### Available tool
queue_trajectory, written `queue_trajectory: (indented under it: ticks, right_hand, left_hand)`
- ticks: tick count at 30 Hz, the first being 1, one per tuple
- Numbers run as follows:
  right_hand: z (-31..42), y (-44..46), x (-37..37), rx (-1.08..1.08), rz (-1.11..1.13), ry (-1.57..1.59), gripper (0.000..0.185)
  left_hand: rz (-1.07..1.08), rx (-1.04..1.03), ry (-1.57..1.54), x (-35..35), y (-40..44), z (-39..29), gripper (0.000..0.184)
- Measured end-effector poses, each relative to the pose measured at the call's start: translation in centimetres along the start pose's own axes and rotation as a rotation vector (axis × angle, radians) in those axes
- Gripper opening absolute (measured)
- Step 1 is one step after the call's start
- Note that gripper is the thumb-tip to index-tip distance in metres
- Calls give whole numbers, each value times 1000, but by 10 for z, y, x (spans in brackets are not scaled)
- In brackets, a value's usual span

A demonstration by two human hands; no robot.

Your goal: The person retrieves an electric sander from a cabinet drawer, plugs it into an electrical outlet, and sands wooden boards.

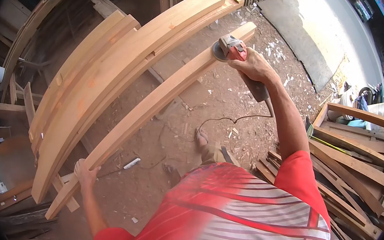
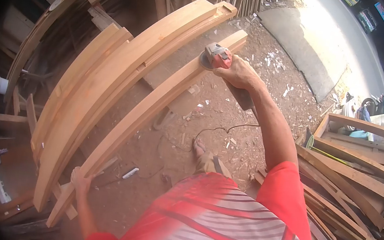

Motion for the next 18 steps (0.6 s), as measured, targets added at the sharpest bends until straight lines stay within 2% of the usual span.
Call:
queue_trajectory:
  ticks: [5, 7, 10, 11, 12, 15, 16, 18]
  right_hand:
    - [-40, 63, 65, -44, -96, 32, 67]
    - [-52, 84, 80, -51, -99, 60, 68]
    - [-81, 122, 93, -92, -138, 59, 72]
    - [-88, 132, 89, -66, -108, 27, 57]
    - [-85, 129, 90, -20, -135, 37, 53]
    - [-53, 89, 69, 61, -121, 96, 52]
    - [-47, 77, 56, 43, -62, 131, 61]
    - [-20, 40, 32, 54, -21, 94, 64]
  left_hand:
    - [-12, 10, 10, 5, 0, -7, 71]
    - [84, 87, 14, 5, 1, -7, 76]
    - [115, 114, -14, 3, 3, -11, 76]
    - [135, 147, -13, 2, 4, -11, 75]
    - [155, 181, -12, 2, 3, -11, 74]
    - [42, 73, 28, 7, 1, -14, 67]
    - [61, 96, 31, 4, 1, -10, 69]
    - [36, 113, 25, 9, 0, -13, 70]
Point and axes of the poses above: each hand's wrist, its own y-axis towards the middle knuckle, its own x-axis out of the back of the hand, z = x × y, the point moved 10 cm from there along y, towards the middle knuckle, and after that the axes turned 10 degrees about -x, right-handed, at the moved point
